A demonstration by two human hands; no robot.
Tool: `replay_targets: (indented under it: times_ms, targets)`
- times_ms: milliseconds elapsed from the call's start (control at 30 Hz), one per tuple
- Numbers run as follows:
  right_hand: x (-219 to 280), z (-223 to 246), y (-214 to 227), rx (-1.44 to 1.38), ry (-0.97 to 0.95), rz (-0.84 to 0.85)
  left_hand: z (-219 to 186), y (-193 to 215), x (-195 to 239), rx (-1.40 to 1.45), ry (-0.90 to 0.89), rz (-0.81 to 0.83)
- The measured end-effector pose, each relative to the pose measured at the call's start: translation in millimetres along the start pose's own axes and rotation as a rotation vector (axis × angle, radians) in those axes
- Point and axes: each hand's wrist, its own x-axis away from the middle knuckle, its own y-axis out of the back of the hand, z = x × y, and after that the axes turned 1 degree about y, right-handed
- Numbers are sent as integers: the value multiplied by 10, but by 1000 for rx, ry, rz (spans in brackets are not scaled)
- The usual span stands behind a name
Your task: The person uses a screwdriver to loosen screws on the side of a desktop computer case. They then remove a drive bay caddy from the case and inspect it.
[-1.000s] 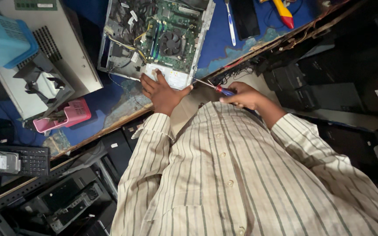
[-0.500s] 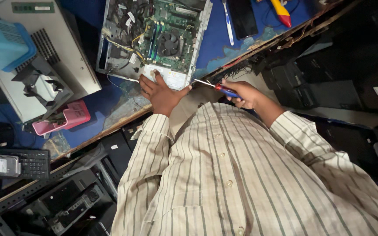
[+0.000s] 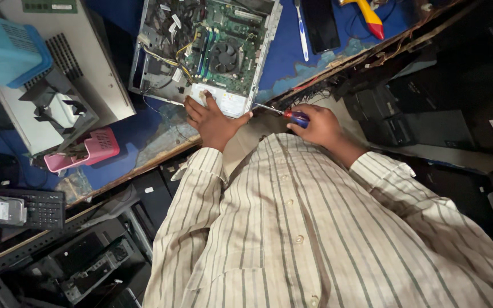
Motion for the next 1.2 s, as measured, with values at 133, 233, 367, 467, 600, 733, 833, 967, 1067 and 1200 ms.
replay_targets:
  times_ms: [133, 233, 367, 467, 600, 733, 833, 967, 1067, 1200]
  targets:
    - [-39, -180, -24, -148, 38, 13, -24, 30, 0, 9, 10, 24]
    - [-79, -337, -90, -249, -114, 91, -39, 51, 6, 11, 7, 24]
    - [-99, -512, -174, -316, -143, 117, -44, 77, -5, 5, -5, 20]
    - [-63, -602, -213, -354, -147, 131, -31, 88, 25, 10, 7, 42]
    - [-106, -688, -265, -447, -180, 172, -17, 103, 6, 12, 1, 20]
    - [-135, -768, -264, -569, -412, 277, -5, 77, 29, -13, 7, 10]
    - [-140, -836, -286, -858, -814, 382, -17, 76, 5, -12, 5, 19]
    - [13, -837, -471, -722, -530, 356, -2, 83, 20, 21, 8, 23]
    - [154, -802, -506, -584, -377, 309, 2, 98, 18, 32, 17, 30]
    - [209, -590, -445, -564, -203, 89, -6, 98, 5, 32, 35, 56]
